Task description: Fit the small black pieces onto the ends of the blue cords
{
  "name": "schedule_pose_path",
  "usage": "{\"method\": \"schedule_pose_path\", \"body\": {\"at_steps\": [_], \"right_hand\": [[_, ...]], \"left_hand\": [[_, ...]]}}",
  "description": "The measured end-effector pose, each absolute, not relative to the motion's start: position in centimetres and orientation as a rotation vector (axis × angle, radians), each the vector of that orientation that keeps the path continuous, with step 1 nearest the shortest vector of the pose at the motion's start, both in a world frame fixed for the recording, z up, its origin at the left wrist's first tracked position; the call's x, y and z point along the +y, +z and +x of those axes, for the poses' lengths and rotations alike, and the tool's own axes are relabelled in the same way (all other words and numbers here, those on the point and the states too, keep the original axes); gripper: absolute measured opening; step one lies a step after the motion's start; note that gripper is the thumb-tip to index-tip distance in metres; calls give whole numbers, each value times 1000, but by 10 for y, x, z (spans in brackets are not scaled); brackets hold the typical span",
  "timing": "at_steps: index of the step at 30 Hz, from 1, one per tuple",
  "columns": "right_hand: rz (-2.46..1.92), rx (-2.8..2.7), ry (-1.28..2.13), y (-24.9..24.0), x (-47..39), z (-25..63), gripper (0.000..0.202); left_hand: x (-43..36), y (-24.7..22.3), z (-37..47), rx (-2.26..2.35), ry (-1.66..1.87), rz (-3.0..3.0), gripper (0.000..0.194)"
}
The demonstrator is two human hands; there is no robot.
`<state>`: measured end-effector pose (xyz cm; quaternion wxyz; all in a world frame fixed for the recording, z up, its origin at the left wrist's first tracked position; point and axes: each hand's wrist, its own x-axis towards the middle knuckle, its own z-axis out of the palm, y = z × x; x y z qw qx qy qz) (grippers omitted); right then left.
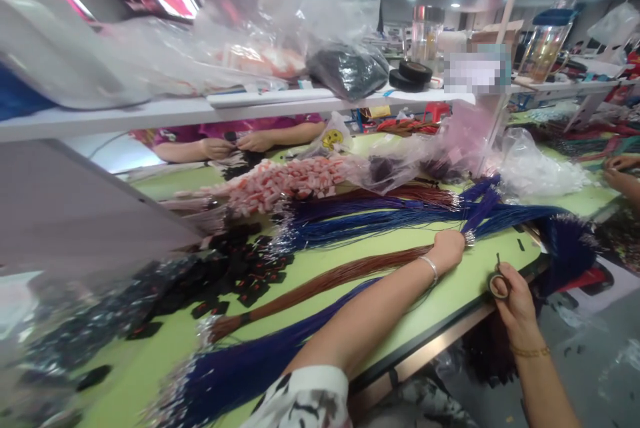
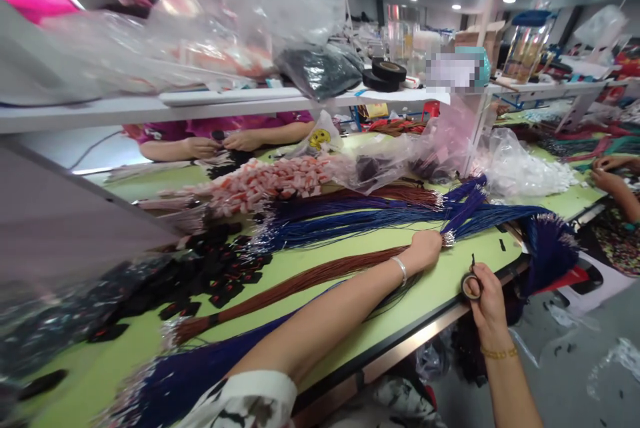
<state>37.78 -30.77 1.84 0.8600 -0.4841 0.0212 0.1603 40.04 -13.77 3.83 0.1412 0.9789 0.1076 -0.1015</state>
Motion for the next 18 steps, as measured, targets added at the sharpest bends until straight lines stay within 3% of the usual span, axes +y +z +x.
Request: {"method": "schedule_pose_path", "body": {"at_steps": [8,15,18], "right_hand": [[-1029,10,363,14,-311,366,31],[-1025,22,328,8,-314,366,26],[-1080,-27,338,9,-308,366,26]], "left_hand": [[-121,52,403,404,-333,2697,35],[-86,53,419,325,-551,2300,14],[-79,46,422,311,-580,2200,14]]}}
